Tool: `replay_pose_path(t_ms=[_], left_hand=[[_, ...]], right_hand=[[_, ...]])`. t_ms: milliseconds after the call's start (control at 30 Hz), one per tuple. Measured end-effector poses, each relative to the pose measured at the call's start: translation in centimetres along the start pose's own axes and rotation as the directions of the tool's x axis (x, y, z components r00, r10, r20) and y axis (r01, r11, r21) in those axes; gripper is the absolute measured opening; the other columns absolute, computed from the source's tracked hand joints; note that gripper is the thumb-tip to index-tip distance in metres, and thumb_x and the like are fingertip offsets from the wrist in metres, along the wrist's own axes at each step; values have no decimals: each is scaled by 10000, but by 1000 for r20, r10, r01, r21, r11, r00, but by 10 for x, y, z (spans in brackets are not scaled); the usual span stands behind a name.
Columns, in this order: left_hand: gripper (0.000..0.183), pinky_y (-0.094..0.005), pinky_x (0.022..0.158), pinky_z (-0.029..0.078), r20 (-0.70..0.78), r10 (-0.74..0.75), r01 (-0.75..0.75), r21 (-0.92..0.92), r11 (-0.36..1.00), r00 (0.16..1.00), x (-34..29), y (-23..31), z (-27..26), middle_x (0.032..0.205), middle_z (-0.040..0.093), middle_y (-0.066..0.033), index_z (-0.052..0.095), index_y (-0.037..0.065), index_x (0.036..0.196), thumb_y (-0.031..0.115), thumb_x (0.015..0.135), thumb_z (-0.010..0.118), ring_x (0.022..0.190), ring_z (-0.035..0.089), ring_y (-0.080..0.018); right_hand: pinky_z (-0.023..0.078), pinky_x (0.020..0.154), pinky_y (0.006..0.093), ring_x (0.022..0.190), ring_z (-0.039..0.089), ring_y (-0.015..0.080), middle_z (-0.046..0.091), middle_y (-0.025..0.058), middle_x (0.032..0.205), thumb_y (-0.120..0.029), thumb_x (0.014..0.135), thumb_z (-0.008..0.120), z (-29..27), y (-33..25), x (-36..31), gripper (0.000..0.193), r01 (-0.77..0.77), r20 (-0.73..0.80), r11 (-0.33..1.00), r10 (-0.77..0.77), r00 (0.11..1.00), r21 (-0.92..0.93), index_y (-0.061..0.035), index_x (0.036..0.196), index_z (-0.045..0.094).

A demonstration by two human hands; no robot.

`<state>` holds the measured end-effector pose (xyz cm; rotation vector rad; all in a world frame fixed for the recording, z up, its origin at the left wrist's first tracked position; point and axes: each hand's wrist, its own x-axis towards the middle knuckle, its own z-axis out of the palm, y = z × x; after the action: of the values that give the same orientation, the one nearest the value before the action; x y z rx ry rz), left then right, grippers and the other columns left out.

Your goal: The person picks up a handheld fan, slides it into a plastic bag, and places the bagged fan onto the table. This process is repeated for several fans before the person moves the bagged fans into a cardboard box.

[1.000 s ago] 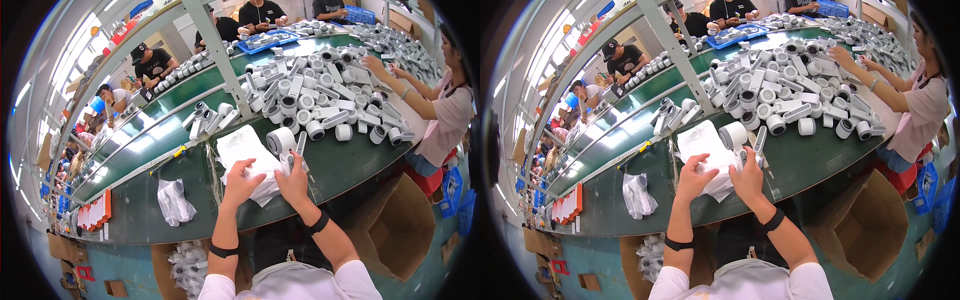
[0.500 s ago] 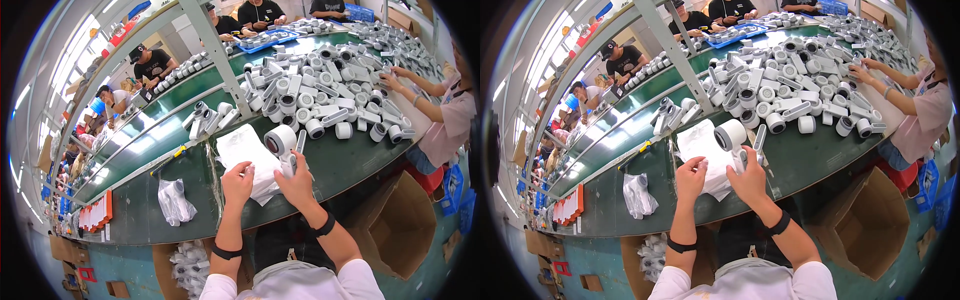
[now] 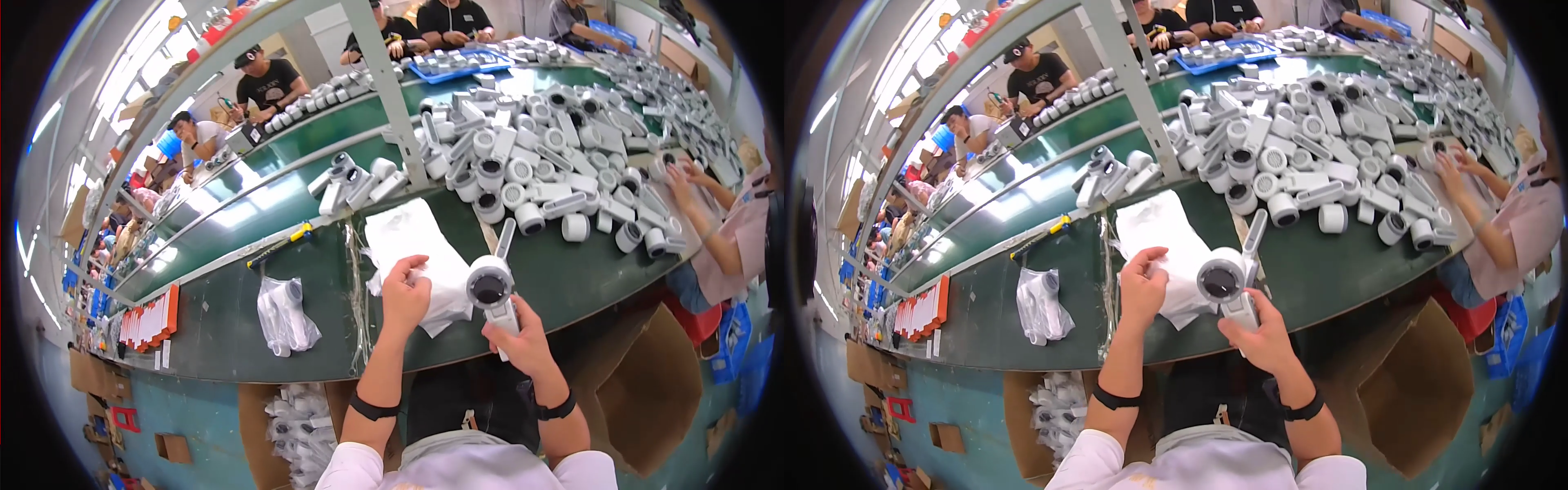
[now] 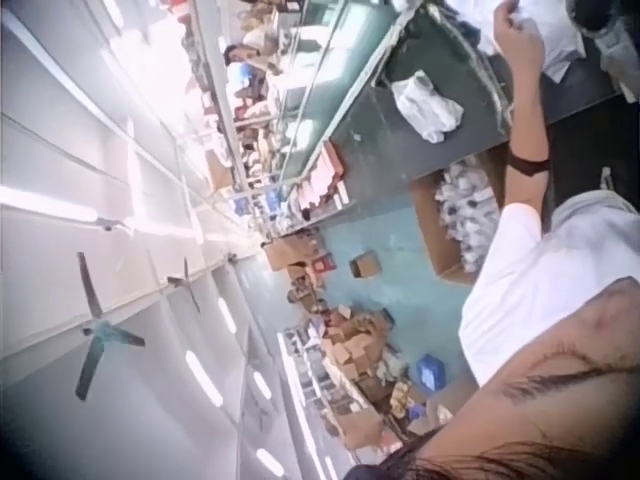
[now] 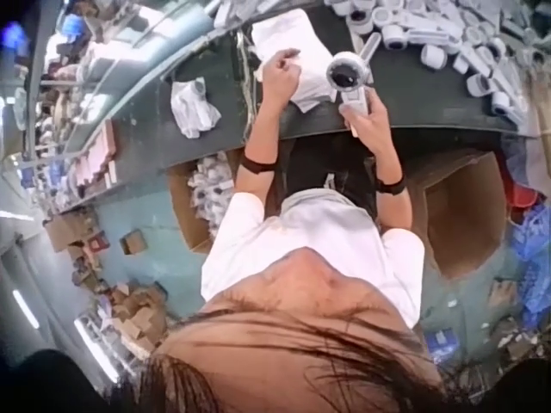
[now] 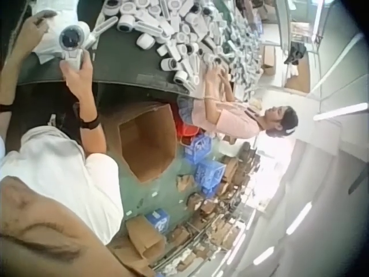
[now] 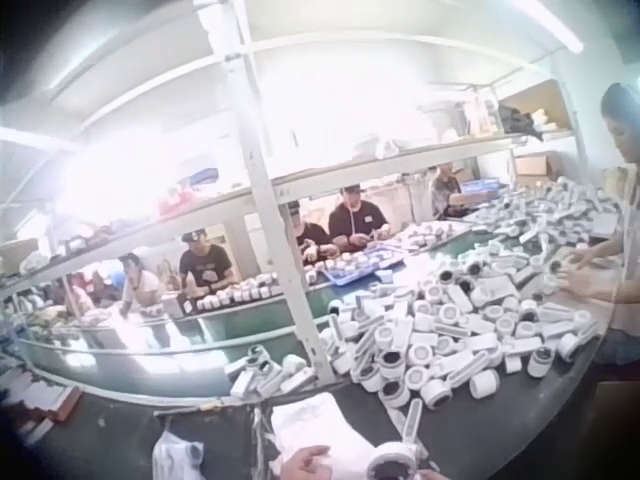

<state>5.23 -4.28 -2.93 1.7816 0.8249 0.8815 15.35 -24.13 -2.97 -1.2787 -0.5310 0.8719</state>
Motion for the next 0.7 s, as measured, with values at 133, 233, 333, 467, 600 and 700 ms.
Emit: replay_pose_path(t_ms=[133, 233, 333, 467, 600, 700], left_hand=[[234, -238, 648, 467, 80, -158, 165, -98, 981, 984, 2, 2, -3, 960, 663, -56, 688, 11, 1056, 35, 826, 658, 713, 585, -101], [206, -227, 603, 463, 113, -108, 123, -129, 984, 988, 2, 4, -7, 1001, 638, -44, 699, 15, 1022, 80, 829, 727, 653, 553, -73], [245, -238, 576, 526, 100, -40, 53, -130, 990, 994, 1, 10, -7, 876, 656, -45, 678, -13, 1022, 13, 785, 738, 664, 575, -67], [336, -245, 589, 529, 144, -13, 30, -123, 992, 989, 7, 3, -14, 914, 655, -47, 660, -13, 1049, -65, 727, 741, 694, 598, -94], [370, -252, 685, 531, 238, -61, 127, -270, 954, 969, 8, 2, -14, 944, 653, -38, 654, -2, 1069, -90, 717, 729, 781, 616, -108], [373, -256, 790, 508, 192, 34, -10, -126, 992, 981, 6, -5, -22, 984, 653, -32, 659, 8, 1069, -108, 719, 719, 871, 614, -122]], right_hand=[[477, 545, 256, 613, 592, 103, 632, 45, 825, -22, 813, 719, -2, -5, -4, 584, -56, 210, 993, 76, 975, -100, -39, 1341, 471], [487, 564, 258, 623, 596, 105, 652, 50, 821, -52, 817, 726, -3, -22, -6, 734, 22, 375, 934, 122, 919, -358, -78, 1454, 362], [494, 578, 269, 612, 606, 119, 668, 64, 795, -107, 816, 726, -2, -23, 1, 895, 85, 394, 866, 135, 909, -493, -98, 1541, 201], [496, 579, 274, 589, 609, 137, 666, 72, 769, -166, 809, 727, -1, -34, 8, 983, -12, 346, 854, 223, 911, -519, -96, 1564, 101], [499, 578, 279, 586, 608, 138, 665, 75, 772, -187, 808, 732, -7, -28, 15, 1025, 73, 334, 788, 174, 927, -612, -93, 1567, 49], [519, 706, 356, 699, 673, 270, 666, 157, 800, -344, 823, 720, -3, -32, 19, 1052, 70, 343, 774, 196, 919, -629, -89, 1565, 19]])
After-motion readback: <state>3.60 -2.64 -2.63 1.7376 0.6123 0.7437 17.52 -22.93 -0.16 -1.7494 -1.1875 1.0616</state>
